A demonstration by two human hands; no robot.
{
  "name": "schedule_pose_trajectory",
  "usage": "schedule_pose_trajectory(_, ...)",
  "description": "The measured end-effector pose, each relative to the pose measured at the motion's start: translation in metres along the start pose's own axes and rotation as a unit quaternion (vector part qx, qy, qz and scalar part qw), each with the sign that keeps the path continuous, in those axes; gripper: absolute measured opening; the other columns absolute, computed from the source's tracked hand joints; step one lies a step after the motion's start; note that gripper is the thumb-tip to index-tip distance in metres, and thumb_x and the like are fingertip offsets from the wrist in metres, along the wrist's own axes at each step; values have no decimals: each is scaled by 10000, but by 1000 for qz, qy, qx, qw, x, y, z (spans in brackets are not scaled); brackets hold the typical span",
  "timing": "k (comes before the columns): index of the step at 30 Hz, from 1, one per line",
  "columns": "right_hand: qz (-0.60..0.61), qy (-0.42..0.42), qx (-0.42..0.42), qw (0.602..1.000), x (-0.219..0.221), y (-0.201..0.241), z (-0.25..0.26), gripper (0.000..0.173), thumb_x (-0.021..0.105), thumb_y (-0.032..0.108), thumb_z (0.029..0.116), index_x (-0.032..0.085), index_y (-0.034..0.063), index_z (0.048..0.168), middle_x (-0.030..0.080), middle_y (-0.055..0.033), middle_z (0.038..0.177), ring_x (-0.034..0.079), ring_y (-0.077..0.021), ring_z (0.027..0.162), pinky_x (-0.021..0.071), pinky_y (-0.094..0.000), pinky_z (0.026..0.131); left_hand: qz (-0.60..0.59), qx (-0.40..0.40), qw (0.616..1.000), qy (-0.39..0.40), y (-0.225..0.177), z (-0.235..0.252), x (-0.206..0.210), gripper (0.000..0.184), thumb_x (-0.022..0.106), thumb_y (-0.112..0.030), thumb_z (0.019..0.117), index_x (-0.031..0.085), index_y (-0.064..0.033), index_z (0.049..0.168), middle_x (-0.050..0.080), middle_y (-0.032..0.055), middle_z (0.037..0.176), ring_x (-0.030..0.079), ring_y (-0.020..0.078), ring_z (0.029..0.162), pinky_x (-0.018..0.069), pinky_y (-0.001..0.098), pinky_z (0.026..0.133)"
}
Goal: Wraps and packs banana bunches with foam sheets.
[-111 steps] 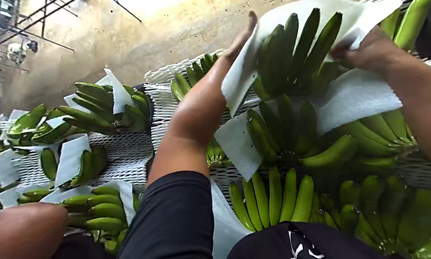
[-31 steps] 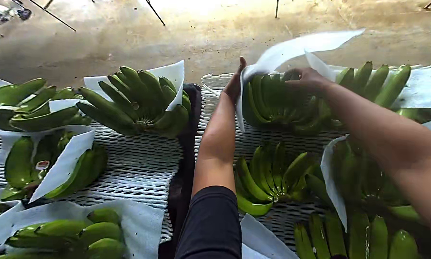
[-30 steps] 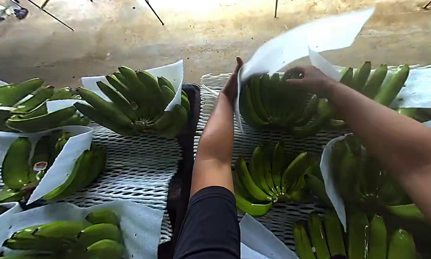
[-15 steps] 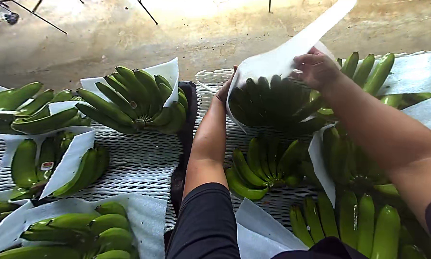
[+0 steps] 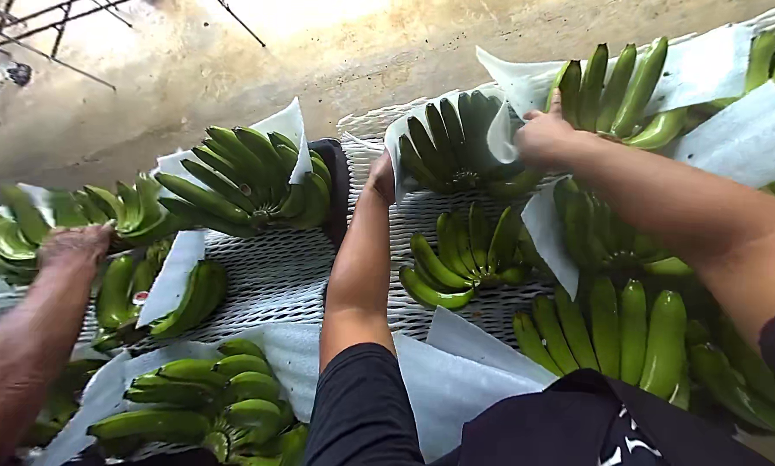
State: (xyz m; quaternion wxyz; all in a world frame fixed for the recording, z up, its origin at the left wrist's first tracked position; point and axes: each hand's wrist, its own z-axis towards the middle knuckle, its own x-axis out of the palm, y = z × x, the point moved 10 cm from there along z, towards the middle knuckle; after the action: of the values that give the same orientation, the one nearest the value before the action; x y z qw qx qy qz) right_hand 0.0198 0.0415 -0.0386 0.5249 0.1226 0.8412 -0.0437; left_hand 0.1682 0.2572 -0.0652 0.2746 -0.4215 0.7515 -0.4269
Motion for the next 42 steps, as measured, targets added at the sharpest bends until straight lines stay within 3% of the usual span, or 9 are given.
schedule_pose_trajectory(4, 68, 2, -107, 992, -2, 54, -77, 297, 677, 70, 929, 731, 45, 1220, 602, -175, 1429, 266, -494, 1502, 27, -830, 1132, 276, 197, 940, -30, -26, -66, 10, 572, 314, -379, 1119, 356, -18, 1561, 375, 202, 1598, 381, 269, 1475, 354, 450, 1186)
schedule_pose_trajectory(8, 258, -174, -327, 892, 8, 96, -259, 387, 678, 7, 872, 732, 113, 1240, 677, -86, 1311, 624, -256, 1238, 500, -469, 1060, 386, 461, 789, 131, 4, -234, 80, 299, 632, -149, 974, 683, 23, 1213, 564, 241, 1404, 472, 361, 1392, 385, 484, 1166)
schedule_pose_trajectory(11, 321, -97, -309, 890, 99, 102, -352, 502, 665, -33, 859, 669, 108, 1340, 673, -82, 1330, 646, -253, 1210, 534, -459, 1014, 428, 496, 696, 295, 87, -315, 123, 192, 708, -167, 922, 769, -86, 1085, 618, 164, 1386, 448, 396, 1418, 355, 573, 1180)
schedule_pose_trajectory(14, 336, -138, -204, 909, 190, 96, -397, 459, 581, -64, 945, 636, 74, 1380, 635, -168, 1397, 589, -425, 1295, 465, -622, 1043, 532, 390, 650, 377, 148, -349, 139, 287, 570, -148, 1019, 709, -82, 1261, 585, 145, 1452, 470, 392, 1412, 384, 602, 1124)
schedule_pose_trajectory(18, 293, -295, -131, 900, 211, 93, -424, 409, 524, 27, 986, 675, 156, 1343, 646, -139, 1395, 558, -468, 1321, 425, -735, 985, 563, 136, 661, 478, 154, -383, 137, 397, 422, -225, 1100, 588, -21, 1396, 650, 217, 1304, 632, 342, 1212, 462, 553, 1046)
schedule_pose_trajectory(21, 295, -330, -134, 887, 215, 101, -429, 325, 673, 58, 910, 742, 173, 1206, 667, -168, 1349, 548, -507, 1311, 372, -793, 987, 483, 6, 669, 565, 168, -416, 136, 438, 321, -284, 1120, 623, -32, 1312, 677, 56, 1127, 607, 35, 923, 493, 250, 845)
schedule_pose_trajectory(24, 287, -380, -179, 861, 214, 112, -444, 122, 671, 122, 929, 746, 111, 1025, 749, -127, 1145, 656, -421, 1188, 415, -743, 994, 439, -103, 732, 511, 205, -416, 132, 419, 329, -296, 1121, 606, -46, 1310, 672, 24, 1074, 609, 20, 846, 504, 234, 768)
schedule_pose_trajectory(32, 249, -434, -174, 848, 217, 67, -520, 231, 545, 141, 1029, 766, 110, 1087, 757, -164, 1007, 745, -338, 882, 590, -492, 735, 341, -36, 772, 536, 247, -465, 197, 398, 412, -201, 1105, 487, 7, 1436, 594, 101, 1347, 572, 38, 1192, 453, 240, 1055)
schedule_pose_trajectory(42, 198, -370, -184, 889, 246, -97, -594, 250, 550, 156, 1008, 773, 142, 1121, 745, -180, 1059, 723, -388, 942, 557, -524, 714, 355, 96, 802, 470, 245, -492, 394, 228, 549, -71, 1025, 678, 96, 1108, 688, 149, 1014, 600, 90, 903, 483, 265, 854)
